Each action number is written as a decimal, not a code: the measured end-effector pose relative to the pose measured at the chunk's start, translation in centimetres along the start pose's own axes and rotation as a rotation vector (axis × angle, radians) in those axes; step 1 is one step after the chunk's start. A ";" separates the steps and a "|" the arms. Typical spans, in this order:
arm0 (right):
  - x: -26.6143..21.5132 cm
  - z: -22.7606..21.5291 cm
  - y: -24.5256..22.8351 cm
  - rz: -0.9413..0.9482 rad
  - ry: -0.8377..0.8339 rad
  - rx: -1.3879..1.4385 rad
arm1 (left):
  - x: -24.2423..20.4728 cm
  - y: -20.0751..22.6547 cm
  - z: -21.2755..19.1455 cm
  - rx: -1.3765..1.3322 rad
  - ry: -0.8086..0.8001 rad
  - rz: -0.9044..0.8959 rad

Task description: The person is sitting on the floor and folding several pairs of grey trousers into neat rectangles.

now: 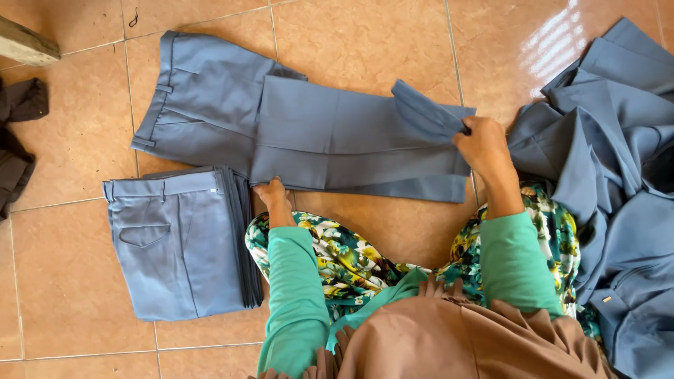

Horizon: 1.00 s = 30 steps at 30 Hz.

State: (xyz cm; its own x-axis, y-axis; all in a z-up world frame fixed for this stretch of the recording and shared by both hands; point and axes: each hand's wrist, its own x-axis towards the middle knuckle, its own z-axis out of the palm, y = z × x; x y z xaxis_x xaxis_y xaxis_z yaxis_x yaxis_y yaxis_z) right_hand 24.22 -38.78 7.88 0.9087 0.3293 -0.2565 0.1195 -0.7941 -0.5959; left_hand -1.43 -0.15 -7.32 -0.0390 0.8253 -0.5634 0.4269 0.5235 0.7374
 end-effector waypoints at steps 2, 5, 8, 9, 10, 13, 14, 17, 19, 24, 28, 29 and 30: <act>0.6 2.7 4.9 0.112 -0.046 0.038 | 5.6 -4.2 0.7 -0.008 0.047 0.049; -1.0 3.3 3.8 0.273 -0.124 0.352 | 1.3 -2.4 -0.5 0.090 0.148 0.230; -1.3 1.6 -1.3 0.244 -0.163 0.721 | -3.9 -0.2 -0.4 0.274 0.194 0.630; -1.2 1.0 -3.0 0.177 -0.169 0.810 | -4.8 -0.3 -0.1 0.356 0.174 0.894; -1.7 -0.3 -4.7 0.176 -0.175 0.811 | -6.3 -0.4 0.3 0.358 0.179 0.892; -2.8 -3.0 -8.2 0.069 -0.131 0.996 | -8.8 -1.6 1.9 0.343 -0.309 1.164; -2.9 -3.1 -8.1 0.097 -0.076 0.961 | -8.4 -2.8 2.5 0.516 -0.367 1.079; 2.3 4.7 5.6 0.210 0.054 0.811 | -6.8 -4.6 3.6 0.781 -0.395 0.960; 2.9 8.8 13.9 0.296 0.128 0.698 | -6.0 -5.0 3.9 0.880 -0.367 0.934; -0.2 9.5 16.3 0.413 0.141 0.124 | -5.4 -5.8 3.9 0.871 -0.339 0.953; -0.8 9.9 12.3 0.469 0.126 0.048 | -7.9 -3.4 2.9 0.909 -0.400 0.899; -1.3 10.0 10.8 0.481 0.105 0.011 | -7.8 -3.5 2.8 0.930 -0.423 0.901; -1.8 10.4 9.2 0.490 0.082 -0.024 | -7.7 -3.6 2.6 0.952 -0.442 0.903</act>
State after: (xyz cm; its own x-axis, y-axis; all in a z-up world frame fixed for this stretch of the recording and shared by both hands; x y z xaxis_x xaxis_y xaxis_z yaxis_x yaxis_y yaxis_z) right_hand 19.55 -41.36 -5.02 0.8888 -0.1257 -0.4408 -0.3209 -0.8573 -0.4026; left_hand -0.32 -8.94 -6.56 0.7886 0.5687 -0.2338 0.6036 -0.6433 0.4710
